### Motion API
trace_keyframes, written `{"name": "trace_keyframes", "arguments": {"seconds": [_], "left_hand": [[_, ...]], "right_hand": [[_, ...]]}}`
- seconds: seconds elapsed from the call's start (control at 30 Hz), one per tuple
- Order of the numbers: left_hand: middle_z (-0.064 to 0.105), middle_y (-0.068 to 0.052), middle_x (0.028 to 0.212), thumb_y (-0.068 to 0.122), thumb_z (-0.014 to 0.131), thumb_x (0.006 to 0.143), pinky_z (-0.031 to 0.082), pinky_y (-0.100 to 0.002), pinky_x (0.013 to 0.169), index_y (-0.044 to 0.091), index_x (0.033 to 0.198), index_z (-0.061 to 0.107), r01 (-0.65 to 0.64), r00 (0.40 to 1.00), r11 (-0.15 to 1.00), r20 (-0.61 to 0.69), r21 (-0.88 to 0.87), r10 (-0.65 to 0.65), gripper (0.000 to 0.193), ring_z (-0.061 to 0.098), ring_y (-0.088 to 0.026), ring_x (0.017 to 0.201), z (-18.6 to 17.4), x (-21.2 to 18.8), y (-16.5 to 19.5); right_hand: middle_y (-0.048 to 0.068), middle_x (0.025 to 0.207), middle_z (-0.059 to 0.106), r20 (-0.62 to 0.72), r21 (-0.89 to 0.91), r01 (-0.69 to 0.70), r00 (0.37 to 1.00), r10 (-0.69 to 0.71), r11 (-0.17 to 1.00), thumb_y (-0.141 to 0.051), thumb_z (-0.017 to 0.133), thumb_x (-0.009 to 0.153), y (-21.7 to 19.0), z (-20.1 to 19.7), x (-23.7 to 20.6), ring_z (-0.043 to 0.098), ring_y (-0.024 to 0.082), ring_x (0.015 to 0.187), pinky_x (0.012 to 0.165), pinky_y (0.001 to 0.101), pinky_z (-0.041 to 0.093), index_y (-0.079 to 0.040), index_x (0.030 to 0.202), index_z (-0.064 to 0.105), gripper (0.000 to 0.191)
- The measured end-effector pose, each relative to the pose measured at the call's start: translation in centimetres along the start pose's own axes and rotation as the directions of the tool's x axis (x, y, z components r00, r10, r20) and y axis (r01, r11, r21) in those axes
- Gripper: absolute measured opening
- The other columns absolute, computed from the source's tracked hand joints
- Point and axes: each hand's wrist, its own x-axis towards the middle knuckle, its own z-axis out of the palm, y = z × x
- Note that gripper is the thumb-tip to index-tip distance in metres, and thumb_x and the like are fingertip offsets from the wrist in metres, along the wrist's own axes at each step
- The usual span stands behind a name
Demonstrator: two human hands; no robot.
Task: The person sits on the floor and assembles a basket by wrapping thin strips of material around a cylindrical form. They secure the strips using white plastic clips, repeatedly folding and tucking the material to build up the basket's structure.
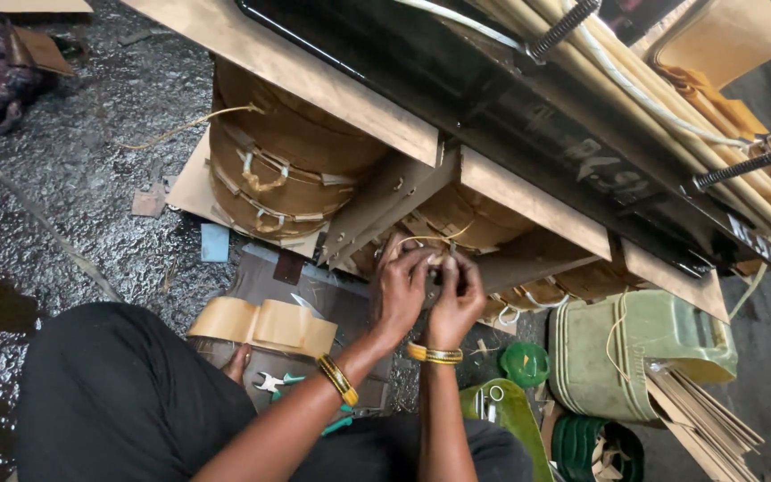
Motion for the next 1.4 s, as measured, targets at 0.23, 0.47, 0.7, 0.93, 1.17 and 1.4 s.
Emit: {"name": "trace_keyframes", "arguments": {"seconds": [0.23,0.47,0.7,0.93,1.17,1.4], "left_hand": [[0.073,-0.019,0.095,0.015,0.068,0.091,0.051,-0.048,0.086,0.001,0.099,0.077,-0.101,0.99,0.946,0.129,0.308,0.063,0.018,0.068,-0.036,0.089,0.3,0.1,1.3],[0.071,-0.023,0.08,0.017,0.068,0.094,0.057,-0.045,0.064,-0.004,0.095,0.075,0.025,0.927,0.926,0.338,0.377,-0.163,0.022,0.072,-0.033,0.068,0.3,2.2,-0.1],[0.073,-0.019,0.097,0.006,0.066,0.089,0.058,-0.044,0.071,0.002,0.1,0.076,-0.205,0.967,0.924,0.211,0.324,0.141,0.016,0.072,-0.035,0.081,-1.1,2.1,1.6],[0.074,-0.017,0.097,0.009,0.068,0.09,0.055,-0.046,0.078,0.004,0.099,0.076,-0.231,0.964,0.898,0.214,0.375,0.158,0.013,0.07,-0.034,0.087,-1.5,1.8,2.4],[0.074,-0.015,0.093,0.004,0.07,0.09,0.055,-0.043,0.082,0.002,0.096,0.074,-0.21,0.971,0.948,0.166,0.238,0.173,0.007,0.071,-0.031,0.089,-0.8,1.4,0.8],[0.07,-0.015,0.103,0.006,0.068,0.094,0.051,-0.044,0.094,0.002,0.103,0.071,-0.152,0.988,0.985,0.047,0.082,0.149,0.011,0.067,-0.032,0.1,0.1,-0.5,-2.2]], "right_hand": [[0.018,0.134,0.069,0.191,-0.077,0.057,0.981,-0.041,0.995,-0.001,0.061,0.101,-0.3,-2.6,-0.3,0.067,0.022,0.12,0.105,0.0327,0.051,0.003,0.139,0.062,0.038],[0.019,0.11,0.075,0.338,-0.456,0.17,0.941,-0.007,0.873,-0.011,0.074,0.088,-1.5,-3.8,1.6,0.072,0.023,0.095,0.085,0.0345,0.057,0.005,0.129,0.063,0.045],[0.016,0.1,0.074,0.448,-0.512,0.283,0.894,-0.029,0.811,-0.018,0.077,0.082,-3.0,-3.8,3.3,0.073,0.024,0.082,0.075,0.0357,0.058,0.003,0.112,0.068,0.037],[0.015,0.107,0.073,0.51,-0.568,0.317,0.86,0.022,0.76,-0.026,0.083,0.084,-4.0,-6.9,3.4,0.067,0.023,0.071,0.067,0.0368,0.054,0.003,0.102,0.075,0.035],[0.008,0.073,0.075,0.543,-0.406,-0.112,0.769,0.338,0.907,-0.033,0.067,0.095,-9.3,-8.7,3.0,0.068,0.011,0.062,0.059,0.029,0.052,-0.005,0.094,0.076,0.03],[0.006,0.056,0.066,0.581,-0.604,0.256,0.79,0.196,0.755,-0.034,0.065,0.099,-13.7,-4.0,5.2,0.062,0.011,0.048,0.05,0.0314,0.047,-0.001,0.078,0.073,0.039]]}}
